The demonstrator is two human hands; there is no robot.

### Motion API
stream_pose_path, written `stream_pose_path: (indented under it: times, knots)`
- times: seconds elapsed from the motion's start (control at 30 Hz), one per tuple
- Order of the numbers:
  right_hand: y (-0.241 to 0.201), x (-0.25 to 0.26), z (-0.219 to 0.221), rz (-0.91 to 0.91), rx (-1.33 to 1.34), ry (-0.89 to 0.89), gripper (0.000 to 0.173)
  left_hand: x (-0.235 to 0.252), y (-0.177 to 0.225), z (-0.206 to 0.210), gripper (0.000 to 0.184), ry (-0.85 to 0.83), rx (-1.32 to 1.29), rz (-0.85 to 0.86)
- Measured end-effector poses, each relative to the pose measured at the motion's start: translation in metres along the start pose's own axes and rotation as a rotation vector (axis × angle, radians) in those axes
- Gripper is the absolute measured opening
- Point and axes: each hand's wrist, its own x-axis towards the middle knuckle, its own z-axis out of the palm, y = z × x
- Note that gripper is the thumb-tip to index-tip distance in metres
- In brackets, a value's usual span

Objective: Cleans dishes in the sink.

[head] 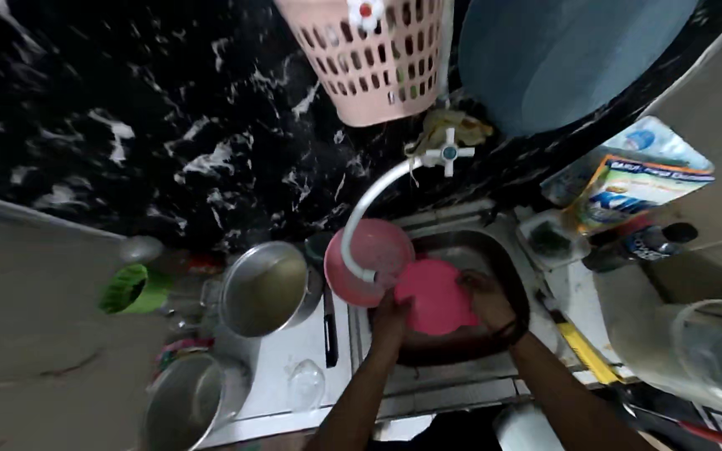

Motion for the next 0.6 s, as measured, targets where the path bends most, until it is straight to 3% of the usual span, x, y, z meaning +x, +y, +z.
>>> stream_pose_path:
  times: [0.17,0.27,0.33,0.47,0.6]
  knots:
    - [-0.002,-0.014,-0.032,-0.253,-0.098,0.099,0.029,0.021,0.017,0.028,0.051,-0.101,0.002,0.048]
    - [0.008,-0.024,-0.037,-0.274,-0.175,0.173,0.037,0.024,0.027,0.040,0.054,-0.163,0.028,0.140]
    - [0.019,-0.023,-0.034,-0.225,-0.247,0.232,0.045,0.024,0.031,0.044,0.057,-0.144,0.158,0.213]
    - [0.026,-0.017,-0.015,-0.196,-0.330,0.346,0.041,0.027,0.026,0.052,0.057,-0.015,0.343,0.295]
    - [0.034,-0.025,-0.009,-0.408,-0.415,0.437,0.032,0.024,0.015,0.046,0.045,-0.013,0.289,0.320]
